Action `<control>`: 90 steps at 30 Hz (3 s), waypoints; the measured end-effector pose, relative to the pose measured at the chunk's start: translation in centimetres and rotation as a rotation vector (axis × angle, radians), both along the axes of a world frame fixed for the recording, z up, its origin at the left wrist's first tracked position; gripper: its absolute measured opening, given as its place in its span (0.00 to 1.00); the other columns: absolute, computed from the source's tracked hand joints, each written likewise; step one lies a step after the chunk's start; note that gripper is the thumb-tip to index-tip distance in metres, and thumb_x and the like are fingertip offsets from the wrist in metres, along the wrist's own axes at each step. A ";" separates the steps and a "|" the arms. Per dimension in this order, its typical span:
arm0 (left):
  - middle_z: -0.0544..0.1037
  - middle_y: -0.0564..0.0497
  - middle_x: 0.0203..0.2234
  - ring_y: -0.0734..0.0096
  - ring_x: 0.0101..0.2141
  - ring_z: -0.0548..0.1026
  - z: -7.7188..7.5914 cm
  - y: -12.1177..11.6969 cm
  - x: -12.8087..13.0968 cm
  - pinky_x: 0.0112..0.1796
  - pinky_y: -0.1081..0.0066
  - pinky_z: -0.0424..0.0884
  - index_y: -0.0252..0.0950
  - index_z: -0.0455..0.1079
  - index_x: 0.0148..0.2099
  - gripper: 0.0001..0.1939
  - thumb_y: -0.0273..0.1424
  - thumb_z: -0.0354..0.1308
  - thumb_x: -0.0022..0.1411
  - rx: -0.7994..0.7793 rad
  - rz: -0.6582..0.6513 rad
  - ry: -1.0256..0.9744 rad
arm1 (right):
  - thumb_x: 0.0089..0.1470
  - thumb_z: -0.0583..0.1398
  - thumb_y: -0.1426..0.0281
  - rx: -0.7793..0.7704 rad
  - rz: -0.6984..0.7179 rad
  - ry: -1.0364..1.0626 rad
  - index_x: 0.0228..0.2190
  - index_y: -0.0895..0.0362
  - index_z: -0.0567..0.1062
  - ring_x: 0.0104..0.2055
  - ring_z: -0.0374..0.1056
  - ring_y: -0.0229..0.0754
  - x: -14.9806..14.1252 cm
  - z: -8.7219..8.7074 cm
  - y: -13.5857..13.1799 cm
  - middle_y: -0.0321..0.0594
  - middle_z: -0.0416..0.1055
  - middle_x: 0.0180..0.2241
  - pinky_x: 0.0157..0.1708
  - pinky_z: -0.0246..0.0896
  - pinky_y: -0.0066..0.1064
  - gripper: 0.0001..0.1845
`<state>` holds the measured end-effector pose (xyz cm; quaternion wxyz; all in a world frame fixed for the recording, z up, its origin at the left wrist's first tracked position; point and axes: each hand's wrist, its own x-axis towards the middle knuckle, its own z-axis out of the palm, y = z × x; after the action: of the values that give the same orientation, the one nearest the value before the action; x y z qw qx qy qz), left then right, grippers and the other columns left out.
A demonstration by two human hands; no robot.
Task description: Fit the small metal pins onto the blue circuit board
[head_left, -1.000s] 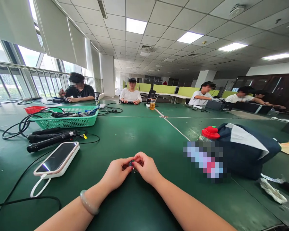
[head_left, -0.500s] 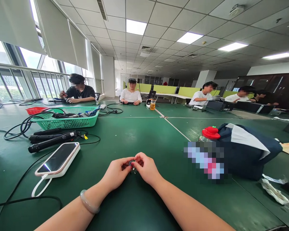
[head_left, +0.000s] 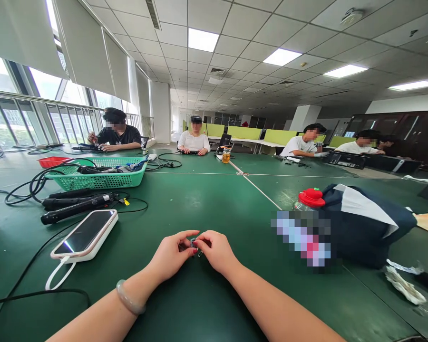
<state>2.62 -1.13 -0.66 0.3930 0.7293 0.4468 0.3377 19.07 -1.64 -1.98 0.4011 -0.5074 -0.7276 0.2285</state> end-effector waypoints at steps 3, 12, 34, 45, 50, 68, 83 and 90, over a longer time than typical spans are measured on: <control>0.69 0.56 0.22 0.72 0.25 0.67 0.1 -0.2 0.0 0.31 0.73 0.66 0.39 0.68 0.51 0.24 0.36 0.57 0.49 0.022 0.012 0.046 | 0.52 0.57 0.70 -0.011 0.019 0.001 0.25 0.55 0.76 0.29 0.63 0.36 -0.1 0.2 -0.1 0.35 0.69 0.24 0.29 0.56 0.25 0.08; 0.70 0.55 0.22 0.73 0.23 0.65 0.9 -0.9 0.3 0.27 0.74 0.62 0.39 0.69 0.48 0.20 0.31 0.52 0.51 0.130 0.019 0.145 | 0.56 0.54 0.71 0.060 0.102 -0.077 0.25 0.55 0.76 0.30 0.63 0.36 0.1 0.1 -0.1 0.35 0.69 0.26 0.32 0.56 0.26 0.13; 0.72 0.55 0.23 0.73 0.24 0.67 0.4 -0.2 -0.1 0.28 0.74 0.62 0.39 0.70 0.38 0.11 0.33 0.51 0.52 0.077 0.152 0.215 | 0.49 0.61 0.69 -0.005 0.106 -0.334 0.30 0.54 0.77 0.40 0.63 0.40 0.3 -0.5 0.1 0.38 0.70 0.32 0.41 0.57 0.28 0.04; 0.76 0.53 0.28 0.69 0.29 0.72 0.4 0.0 -0.2 0.34 0.71 0.67 0.39 0.70 0.44 0.17 0.33 0.50 0.52 0.053 0.179 0.176 | 0.51 0.59 0.73 0.044 0.110 -0.395 0.27 0.56 0.75 0.38 0.63 0.39 -0.1 -0.3 -0.2 0.37 0.70 0.31 0.39 0.57 0.27 0.05; 0.78 0.52 0.32 0.68 0.33 0.74 0.2 0.1 -0.2 0.38 0.70 0.68 0.39 0.69 0.45 0.17 0.32 0.48 0.53 0.050 0.169 0.145 | 0.52 0.58 0.74 0.093 0.104 -0.439 0.26 0.56 0.74 0.37 0.63 0.38 -0.1 -0.5 -0.2 0.36 0.69 0.30 0.38 0.57 0.27 0.05; 0.74 0.53 0.26 0.69 0.29 0.71 -0.3 0.3 -0.6 0.34 0.71 0.66 0.39 0.71 0.38 0.14 0.35 0.54 0.48 0.059 0.180 0.210 | 0.54 0.56 0.74 0.122 0.116 -0.457 0.29 0.55 0.74 0.37 0.63 0.38 -0.2 -0.8 -0.1 0.37 0.69 0.30 0.38 0.57 0.27 0.07; 0.75 0.54 0.27 0.69 0.29 0.71 0.5 -0.1 -0.7 0.32 0.71 0.65 0.40 0.70 0.40 0.13 0.37 0.51 0.53 0.046 0.206 0.209 | 0.56 0.52 0.67 -0.298 -0.066 -0.035 0.43 0.57 0.71 0.26 0.62 0.33 1.0 1.3 2.7 0.35 0.69 0.28 0.30 0.58 0.24 0.15; 0.75 0.51 0.33 0.65 0.34 0.72 0.5 0.4 -1.0 0.36 0.68 0.64 0.41 0.69 0.40 0.13 0.38 0.50 0.54 0.046 0.261 0.253 | 0.53 0.45 0.44 -0.884 0.295 -0.478 0.23 0.60 0.78 0.13 0.45 0.29 5.3 5.3 3.5 0.31 0.54 0.13 0.16 0.46 0.25 0.37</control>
<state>1.58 -0.75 -0.18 0.2697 0.7107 0.5755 0.3016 24.35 1.90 3.31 -0.0650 -0.5585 -0.6965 0.4459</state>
